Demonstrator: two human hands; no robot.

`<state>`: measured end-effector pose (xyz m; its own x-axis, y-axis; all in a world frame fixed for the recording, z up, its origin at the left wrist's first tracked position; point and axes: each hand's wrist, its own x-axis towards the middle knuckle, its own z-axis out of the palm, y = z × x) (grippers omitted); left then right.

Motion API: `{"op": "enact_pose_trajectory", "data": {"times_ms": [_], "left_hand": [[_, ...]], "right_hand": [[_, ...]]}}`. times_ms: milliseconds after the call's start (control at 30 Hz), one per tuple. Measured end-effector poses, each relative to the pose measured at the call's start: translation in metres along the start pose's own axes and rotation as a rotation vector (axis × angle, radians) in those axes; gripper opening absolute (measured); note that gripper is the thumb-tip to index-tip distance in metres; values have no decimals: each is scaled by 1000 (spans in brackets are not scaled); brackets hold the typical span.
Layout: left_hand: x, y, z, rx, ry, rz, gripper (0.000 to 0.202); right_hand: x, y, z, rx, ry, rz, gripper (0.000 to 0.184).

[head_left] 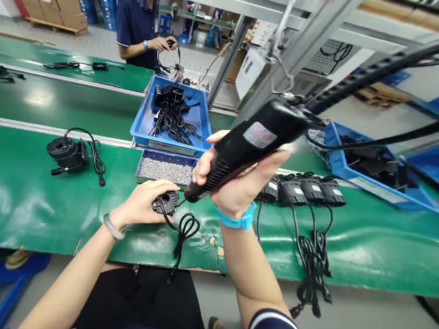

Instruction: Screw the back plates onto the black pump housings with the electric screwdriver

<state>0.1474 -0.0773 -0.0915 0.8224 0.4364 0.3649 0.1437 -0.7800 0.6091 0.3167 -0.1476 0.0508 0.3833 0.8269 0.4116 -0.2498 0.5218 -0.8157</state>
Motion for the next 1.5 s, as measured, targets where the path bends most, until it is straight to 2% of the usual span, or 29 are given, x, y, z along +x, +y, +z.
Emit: {"op": "enact_pose_trajectory", "data": {"times_ms": [100, 233, 500, 667, 833, 1000, 1067, 1167, 1267, 1333, 1400, 1467, 1500], "left_hand": [[-1, -3, 7, 37, 52, 32, 63], [-2, -2, 7, 57, 68, 54, 62], [0, 5, 8, 59, 163, 60, 42], [-1, 6, 9, 65, 157, 62, 35], [-2, 4, 11, 66, 157, 61, 37], [-1, 0, 9, 78, 82, 32, 46], [0, 0, 4, 64, 37, 20, 52], [1, 7, -6, 64, -1, 12, 58], [-2, 17, -13, 100, 62, 4, 63], [-7, 22, -12, 119, 154, 2, 64], [-13, 23, -7, 133, 270, 16, 66], [-21, 22, 0, 151, 378, 34, 70], [-26, 20, 4, 167, 407, 52, 72]], "right_hand": [[-4, 6, -1, -5, 11, 59, 77], [-9, 9, 3, 42, -11, 96, 78], [-16, 19, 10, 96, -175, 97, 76], [-19, 26, 4, 108, -186, 103, 74], [-23, 28, 6, 75, -126, 79, 73], [-18, 22, -4, 108, -149, 122, 77], [-7, 18, -15, 84, -71, 97, 76], [14, 19, -34, -37, 146, 63, 70], [19, 29, -50, -259, 272, 57, 67], [8, 38, -61, -394, 296, 50, 68], [-15, 49, -73, -412, 233, 171, 70], [-44, 59, -82, -307, 87, 431, 65], [-60, 64, -85, -276, 36, 514, 63]]}}
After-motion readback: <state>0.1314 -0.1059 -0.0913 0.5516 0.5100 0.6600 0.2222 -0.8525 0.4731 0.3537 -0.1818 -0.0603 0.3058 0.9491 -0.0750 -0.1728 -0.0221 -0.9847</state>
